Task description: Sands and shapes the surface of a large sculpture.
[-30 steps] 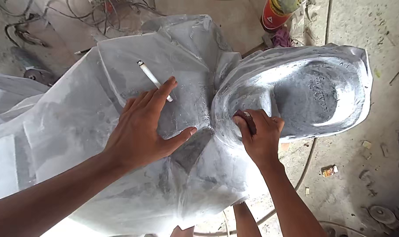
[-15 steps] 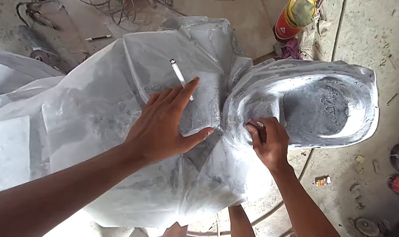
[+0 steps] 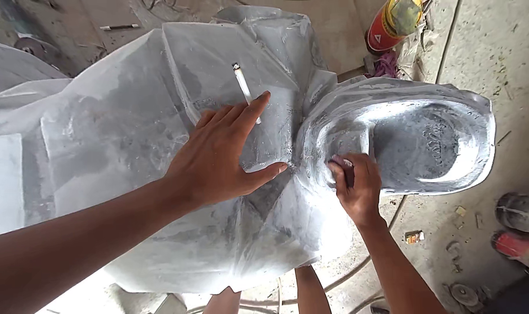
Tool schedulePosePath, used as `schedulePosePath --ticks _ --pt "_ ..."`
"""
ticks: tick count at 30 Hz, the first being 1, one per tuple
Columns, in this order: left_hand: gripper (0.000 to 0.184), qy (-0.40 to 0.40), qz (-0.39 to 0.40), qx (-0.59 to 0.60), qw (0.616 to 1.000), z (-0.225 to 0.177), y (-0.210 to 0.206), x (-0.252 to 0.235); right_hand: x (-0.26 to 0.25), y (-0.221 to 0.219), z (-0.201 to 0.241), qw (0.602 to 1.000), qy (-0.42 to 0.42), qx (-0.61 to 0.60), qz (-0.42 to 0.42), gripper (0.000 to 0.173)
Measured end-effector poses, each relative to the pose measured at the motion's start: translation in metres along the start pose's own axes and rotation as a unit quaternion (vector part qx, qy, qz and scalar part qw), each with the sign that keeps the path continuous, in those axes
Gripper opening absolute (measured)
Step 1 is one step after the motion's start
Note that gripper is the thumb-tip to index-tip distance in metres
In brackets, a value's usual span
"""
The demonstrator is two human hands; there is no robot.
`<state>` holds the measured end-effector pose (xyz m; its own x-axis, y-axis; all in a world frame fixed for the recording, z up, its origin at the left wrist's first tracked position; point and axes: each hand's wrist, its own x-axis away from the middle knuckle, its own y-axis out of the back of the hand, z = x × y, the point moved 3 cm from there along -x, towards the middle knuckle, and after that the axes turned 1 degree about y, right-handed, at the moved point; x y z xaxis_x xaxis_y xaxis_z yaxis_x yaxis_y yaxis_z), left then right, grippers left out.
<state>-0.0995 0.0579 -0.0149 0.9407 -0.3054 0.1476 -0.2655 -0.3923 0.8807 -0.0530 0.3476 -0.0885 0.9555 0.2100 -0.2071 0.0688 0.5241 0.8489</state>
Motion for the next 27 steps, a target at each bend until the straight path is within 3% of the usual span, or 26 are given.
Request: schedulePosePath --ticks 22,27 --pt "0.109 -0.009 0.0 -0.009 1.0 0.0 0.0 -0.003 -0.018 0.003 -0.011 0.998 0.059 0.006 -0.011 0.027" --pt "0.11 -0.009 -0.005 -0.009 1.0 -0.001 0.0 -0.002 -0.001 0.005 -0.008 0.999 0.028 0.016 -0.005 0.026"
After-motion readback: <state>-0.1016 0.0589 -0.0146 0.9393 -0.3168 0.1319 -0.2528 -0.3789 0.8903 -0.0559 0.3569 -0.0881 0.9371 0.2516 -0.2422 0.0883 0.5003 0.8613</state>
